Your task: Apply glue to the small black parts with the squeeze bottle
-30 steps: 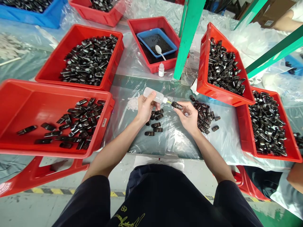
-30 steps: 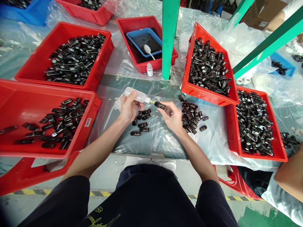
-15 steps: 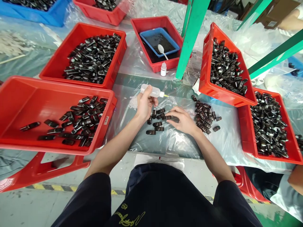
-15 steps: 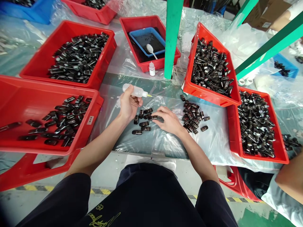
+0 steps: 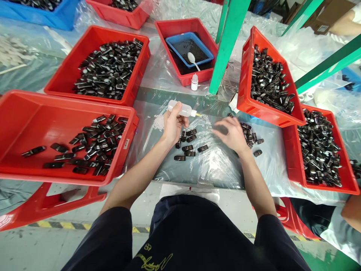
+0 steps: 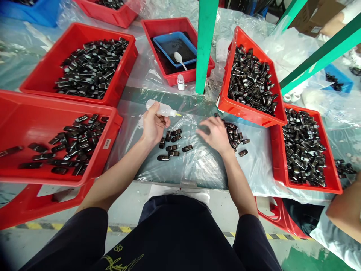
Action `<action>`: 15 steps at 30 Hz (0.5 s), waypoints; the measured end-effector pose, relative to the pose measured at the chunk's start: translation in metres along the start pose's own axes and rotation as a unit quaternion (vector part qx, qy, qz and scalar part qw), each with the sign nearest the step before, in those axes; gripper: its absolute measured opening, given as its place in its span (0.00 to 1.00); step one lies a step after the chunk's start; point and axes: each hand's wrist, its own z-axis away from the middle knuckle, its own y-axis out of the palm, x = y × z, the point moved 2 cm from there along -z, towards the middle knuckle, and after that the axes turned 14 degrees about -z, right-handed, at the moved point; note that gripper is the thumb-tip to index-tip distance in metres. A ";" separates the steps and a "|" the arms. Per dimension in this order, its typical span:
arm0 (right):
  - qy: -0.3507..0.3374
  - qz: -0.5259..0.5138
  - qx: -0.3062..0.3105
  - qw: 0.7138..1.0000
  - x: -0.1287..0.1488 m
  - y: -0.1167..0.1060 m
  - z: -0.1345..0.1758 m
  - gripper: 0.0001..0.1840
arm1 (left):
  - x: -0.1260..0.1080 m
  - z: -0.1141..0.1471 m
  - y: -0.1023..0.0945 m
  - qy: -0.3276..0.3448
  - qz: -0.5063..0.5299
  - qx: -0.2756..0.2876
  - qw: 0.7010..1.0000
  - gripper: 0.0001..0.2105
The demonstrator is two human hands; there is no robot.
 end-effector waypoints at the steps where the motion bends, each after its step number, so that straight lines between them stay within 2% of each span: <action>1: 0.029 0.056 -0.065 0.996 -0.008 -0.006 -0.002 0.14 | 0.000 0.000 0.000 -0.001 0.000 0.000 1.000 0.25; 3: 0.088 0.134 -0.144 0.976 -0.025 -0.014 -0.004 0.20 | -0.001 0.001 0.000 -0.002 0.001 0.001 1.000 0.25; 6: 0.129 0.169 -0.145 0.966 -0.041 -0.017 -0.006 0.19 | -0.001 0.002 0.000 -0.003 -0.001 0.003 1.000 0.25; 11: 0.114 0.159 -0.140 0.971 -0.040 -0.011 -0.009 0.14 | 0.000 0.003 0.001 0.002 0.001 0.009 1.000 0.25; 15: 0.098 0.145 -0.185 0.967 -0.029 -0.009 -0.010 0.10 | 0.000 0.002 0.000 0.009 0.010 0.011 1.000 0.25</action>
